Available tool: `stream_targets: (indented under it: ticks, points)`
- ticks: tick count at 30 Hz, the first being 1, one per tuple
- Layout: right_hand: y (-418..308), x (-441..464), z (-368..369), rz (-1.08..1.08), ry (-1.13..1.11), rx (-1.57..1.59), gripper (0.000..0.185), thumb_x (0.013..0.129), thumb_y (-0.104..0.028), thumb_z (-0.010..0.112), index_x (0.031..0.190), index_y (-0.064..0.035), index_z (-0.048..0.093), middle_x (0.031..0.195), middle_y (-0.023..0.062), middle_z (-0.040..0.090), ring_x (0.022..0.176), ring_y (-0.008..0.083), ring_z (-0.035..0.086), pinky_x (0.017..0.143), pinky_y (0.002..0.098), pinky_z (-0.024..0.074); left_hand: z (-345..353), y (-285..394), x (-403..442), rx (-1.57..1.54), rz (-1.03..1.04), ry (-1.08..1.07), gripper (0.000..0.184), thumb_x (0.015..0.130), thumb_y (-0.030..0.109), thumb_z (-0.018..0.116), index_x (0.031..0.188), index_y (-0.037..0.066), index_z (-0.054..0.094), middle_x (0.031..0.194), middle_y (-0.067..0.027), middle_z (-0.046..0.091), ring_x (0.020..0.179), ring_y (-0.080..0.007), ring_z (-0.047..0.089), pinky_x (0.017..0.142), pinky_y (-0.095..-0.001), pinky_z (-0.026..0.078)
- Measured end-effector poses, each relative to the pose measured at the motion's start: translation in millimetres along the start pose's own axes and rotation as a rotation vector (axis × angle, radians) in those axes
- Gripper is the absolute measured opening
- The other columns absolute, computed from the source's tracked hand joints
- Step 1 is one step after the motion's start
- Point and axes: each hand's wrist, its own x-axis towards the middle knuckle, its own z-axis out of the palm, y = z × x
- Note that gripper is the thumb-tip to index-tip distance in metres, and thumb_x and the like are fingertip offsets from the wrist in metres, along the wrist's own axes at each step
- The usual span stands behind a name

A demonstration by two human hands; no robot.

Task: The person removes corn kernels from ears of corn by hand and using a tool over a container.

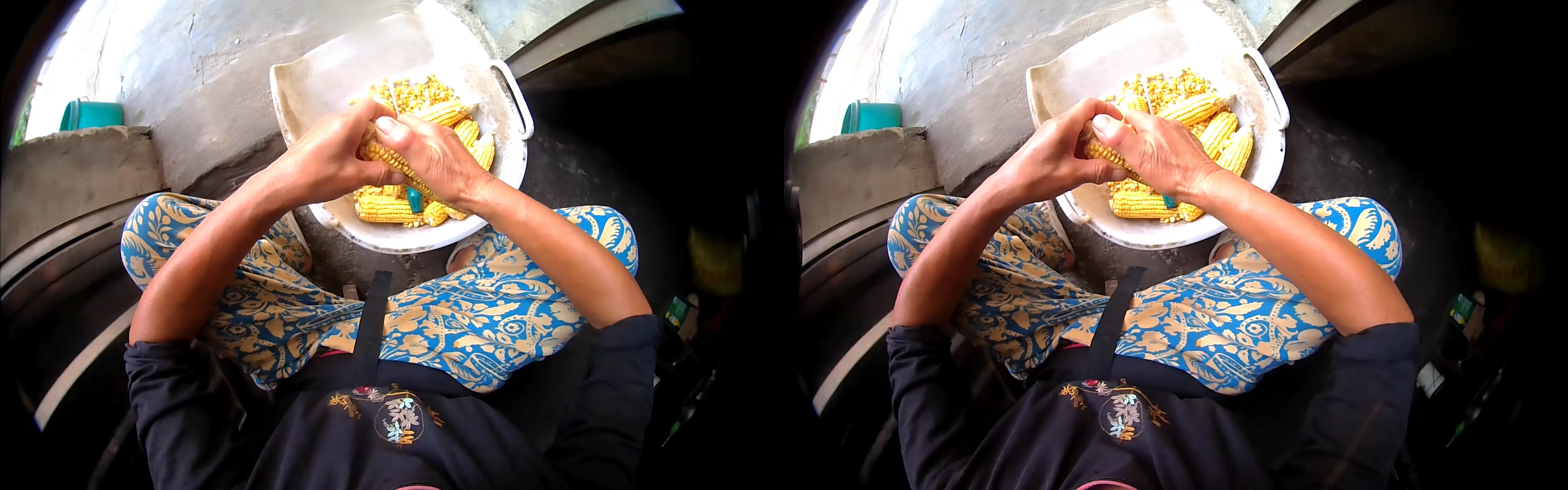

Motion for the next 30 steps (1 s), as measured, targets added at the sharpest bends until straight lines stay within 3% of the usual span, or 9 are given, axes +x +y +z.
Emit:
stream_targets:
  ticks: [5,10,14,17,19,20,24,27,30]
  points:
    - [-4.6,-3.1,-1.7,0.001,0.012,-0.020,0.063,0.091,-0.054,0.027,0.098,-0.0015,0.060,0.089,0.0276,0.060,0.089,0.0398,0.059,0.078,0.0435,0.0426,-0.7,-2.7,0.4,0.009,-0.111,-0.042,0.062,0.071,0.026,0.079,0.117,0.000,0.045,0.087,-0.0070,0.058,0.080,-0.0117,0.055,0.071,-0.0277,0.047]
    - [-0.4,2.0,1.0,0.056,-0.093,0.273,0.070,0.089,-0.062,0.031,0.100,-0.0004,0.061,0.090,0.0158,0.064,0.089,0.0236,0.060,0.079,0.0357,0.0443,-1.4,-5.5,0.9,0.046,-0.067,-0.026,0.065,0.071,0.030,0.079,0.117,-0.001,0.045,0.085,-0.0083,0.058,0.079,-0.0118,0.055,0.069,-0.0276,0.047]
    - [-4.0,-3.3,-1.5,0.060,-0.112,0.062,0.081,0.080,-0.071,0.038,0.097,0.0050,0.060,0.081,0.0178,0.062,0.083,0.0245,0.061,0.075,0.0343,0.0448,-3.6,-8.1,2.5,0.058,-0.075,-0.019,0.064,0.071,0.030,0.079,0.116,-0.001,0.046,0.084,-0.0071,0.058,0.079,-0.0110,0.054,0.069,-0.0267,0.047]
    - [-1.1,1.0,-4.4,0.104,-0.181,-0.003,0.078,0.083,-0.068,0.034,0.093,0.0035,0.062,0.075,0.0170,0.063,0.079,0.0266,0.062,0.075,0.0353,0.0453,-5.1,-10.8,4.1,0.010,-0.096,-0.072,0.061,0.072,0.029,0.079,0.115,-0.001,0.047,0.083,-0.0059,0.058,0.078,-0.0103,0.054,0.068,-0.0264,0.047]
    - [0.0,-0.8,-0.4,0.029,-0.118,0.020,0.075,0.085,-0.066,0.032,0.091,0.0027,0.063,0.072,0.0170,0.063,0.079,0.0279,0.063,0.075,0.0359,0.0457,-3.7,-12.7,4.6,-0.058,-0.103,-0.048,0.064,0.066,0.036,0.081,0.106,-0.005,0.052,0.090,-0.0178,0.062,0.088,-0.0231,0.061,0.075,-0.0336,0.049]
    - [0.4,-1.4,1.0,-0.046,-0.055,0.041,0.073,0.087,-0.063,0.030,0.090,0.0020,0.064,0.070,0.0170,0.063,0.078,0.0292,0.063,0.075,0.0366,0.0461,-3.2,-14.9,5.6,-0.057,-0.102,-0.048,0.064,0.066,0.036,0.081,0.106,-0.005,0.052,0.090,-0.0178,0.062,0.088,-0.0231,0.061,0.075,-0.0336,0.049]
    - [-4.2,-1.8,-1.0,-0.050,-0.132,0.118,0.064,0.091,-0.052,0.028,0.091,0.0006,0.064,0.074,0.0192,0.064,0.082,0.0313,0.064,0.076,0.0391,0.0460,-5.1,-11.4,6.6,-0.185,-0.158,-0.127,0.060,0.071,0.032,0.079,0.110,-0.003,0.050,0.085,-0.0107,0.062,0.079,-0.0161,0.060,0.070,-0.0283,0.049]
    - [0.4,-0.5,-2.4,0.062,-0.004,-0.095,0.051,0.090,-0.037,0.030,0.090,0.0024,0.062,0.080,0.0245,0.064,0.086,0.0361,0.062,0.078,0.0419,0.0448,-1.4,-6.9,4.8,-0.231,-0.221,-0.130,0.056,0.074,0.029,0.077,0.112,-0.001,0.048,0.081,-0.0056,0.061,0.072,-0.0107,0.059,0.067,-0.0244,0.048]
    - [8.1,-0.9,-0.4,0.100,0.020,0.063,0.057,0.093,-0.044,0.030,0.090,0.0034,0.061,0.085,0.0251,0.063,0.086,0.0331,0.062,0.076,0.0402,0.0450,-1.4,-7.7,7.9,-0.280,-0.204,-0.141,0.058,0.074,0.030,0.077,0.114,0.002,0.047,0.081,-0.0045,0.062,0.072,-0.0090,0.059,0.061,-0.0220,0.045]
